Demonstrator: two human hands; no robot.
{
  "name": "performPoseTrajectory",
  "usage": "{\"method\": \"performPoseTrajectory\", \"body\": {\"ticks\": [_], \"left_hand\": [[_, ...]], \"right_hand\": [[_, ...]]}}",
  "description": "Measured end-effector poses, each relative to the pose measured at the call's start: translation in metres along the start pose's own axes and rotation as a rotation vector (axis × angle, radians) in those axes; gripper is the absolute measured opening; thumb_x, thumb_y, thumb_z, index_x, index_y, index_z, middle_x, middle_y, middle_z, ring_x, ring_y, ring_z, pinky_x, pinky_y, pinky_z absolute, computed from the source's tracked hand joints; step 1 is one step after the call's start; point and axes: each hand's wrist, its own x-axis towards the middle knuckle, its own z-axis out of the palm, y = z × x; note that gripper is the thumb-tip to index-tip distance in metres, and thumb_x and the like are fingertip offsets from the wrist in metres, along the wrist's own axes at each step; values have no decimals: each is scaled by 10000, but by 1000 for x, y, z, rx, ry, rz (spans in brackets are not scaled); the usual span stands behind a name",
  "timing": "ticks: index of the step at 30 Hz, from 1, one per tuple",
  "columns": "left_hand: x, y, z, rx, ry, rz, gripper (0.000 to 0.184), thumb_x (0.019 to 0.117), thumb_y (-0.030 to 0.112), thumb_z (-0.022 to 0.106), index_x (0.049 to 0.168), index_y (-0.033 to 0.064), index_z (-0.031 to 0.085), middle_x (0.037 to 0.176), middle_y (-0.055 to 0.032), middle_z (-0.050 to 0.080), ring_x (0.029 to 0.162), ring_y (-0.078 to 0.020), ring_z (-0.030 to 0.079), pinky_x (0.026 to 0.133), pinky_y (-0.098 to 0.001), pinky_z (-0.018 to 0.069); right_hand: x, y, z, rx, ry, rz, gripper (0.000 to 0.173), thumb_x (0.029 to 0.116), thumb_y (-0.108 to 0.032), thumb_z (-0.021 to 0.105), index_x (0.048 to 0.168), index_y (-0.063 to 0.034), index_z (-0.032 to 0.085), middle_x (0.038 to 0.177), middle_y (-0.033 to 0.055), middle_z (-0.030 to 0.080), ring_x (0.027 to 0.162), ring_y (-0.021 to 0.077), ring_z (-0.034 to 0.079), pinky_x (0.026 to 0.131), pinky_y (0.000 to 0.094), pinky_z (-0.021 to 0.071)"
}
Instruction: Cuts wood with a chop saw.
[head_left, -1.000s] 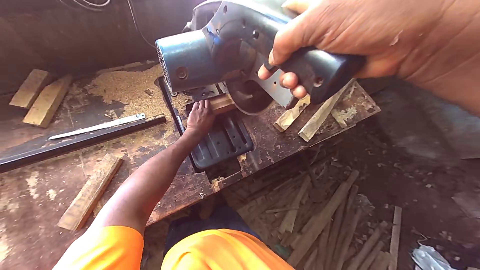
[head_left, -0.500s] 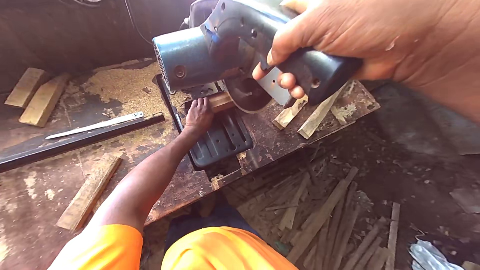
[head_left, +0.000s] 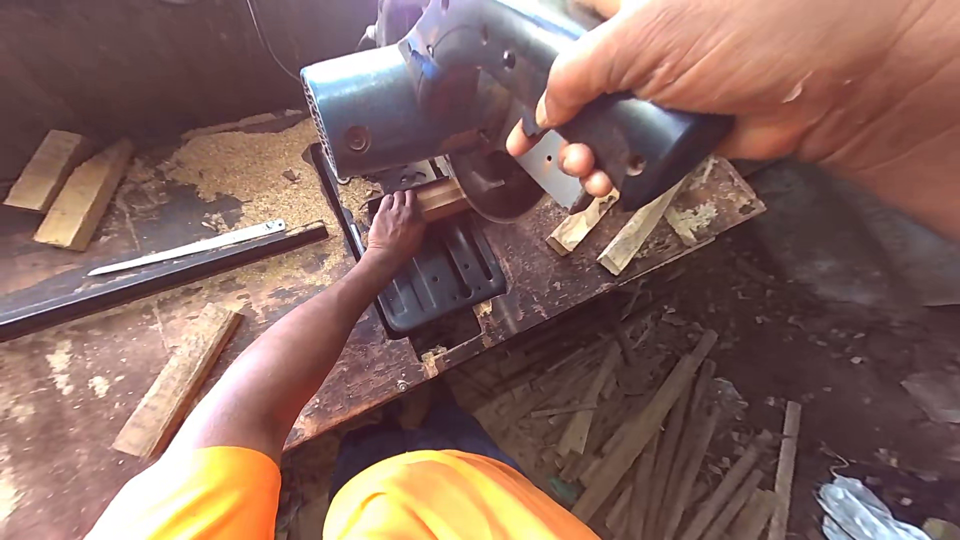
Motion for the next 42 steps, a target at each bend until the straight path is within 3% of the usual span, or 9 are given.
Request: {"method": "performPoseTrajectory", "body": {"ticks": [4,10,13,17,25,30,36,39,42], "left_hand": [[0,-1,1,-3,18,12,295,1005,-31,436,1226,-90,622,1360,-249,574,1255,-386,577,1098,-477,430],[0,0,0,6,13,8,295,1006,-32,429,1217,-93,626,1355,-236,584,1252,-373,585,1101,-459,432],[1,0,-5,8,-37,6,285,990,-49,458,1206,-86,640,1382,-242,563,1277,-379,563,1108,-472,423],[1,4,-10,25,-117,-3,290,987,-54,464,1220,-91,635,1431,-263,524,1310,-394,535,1116,-485,407],[7,16,-14,118,-170,-37,317,1011,-34,422,1270,-111,589,1417,-304,508,1282,-429,534,1059,-527,415],[11,20,-20,132,-202,-19,310,1010,-18,435,1257,-105,602,1415,-322,509,1300,-451,520,1069,-575,385],[13,18,-27,45,-181,-27,259,968,-38,503,1175,-94,649,1357,-317,556,1264,-451,549,1073,-584,390],[13,13,-30,14,-153,-23,241,946,-20,545,1133,-46,694,1371,-254,585,1296,-400,545,1085,-554,395],[14,8,-28,-14,-95,-27,226,941,-7,549,1091,-28,716,1369,-213,601,1317,-374,526,1091,-547,389]], "right_hand": [[-3,-2,-2,-94,-33,-11,236,1007,-93,557,1237,-142,569,1031,149,694,573,217,679,491,353,619],[-14,-20,28,-65,178,45,211,998,-184,525,1200,-151,574,819,53,659,534,105,636,449,231,542],[2,-20,-8,-61,-13,15,170,1003,-161,539,1152,-115,607,913,114,705,562,165,669,461,302,585],[23,-11,-45,-101,-212,-18,168,988,-247,572,1072,-180,700,1055,70,743,645,155,716,520,321,624],[12,-12,-13,-4,-24,88,150,988,-184,546,1054,-110,659,988,113,698,567,159,648,488,308,587],[6,-7,-11,-29,-42,101,114,1026,-133,478,1070,-103,579,906,130,664,515,173,635,440,322,587],[2,-12,0,2,-60,15,154,991,-89,563,1143,-106,584,862,160,683,536,205,663,467,338,600],[-10,-21,23,-23,152,30,154,982,-161,546,1129,-129,577,768,52,645,517,104,634,443,240,551],[-12,-22,26,-19,168,51,184,999,-186,529,1171,-134,568,785,49,650,520,105,631,437,242,544]]}}
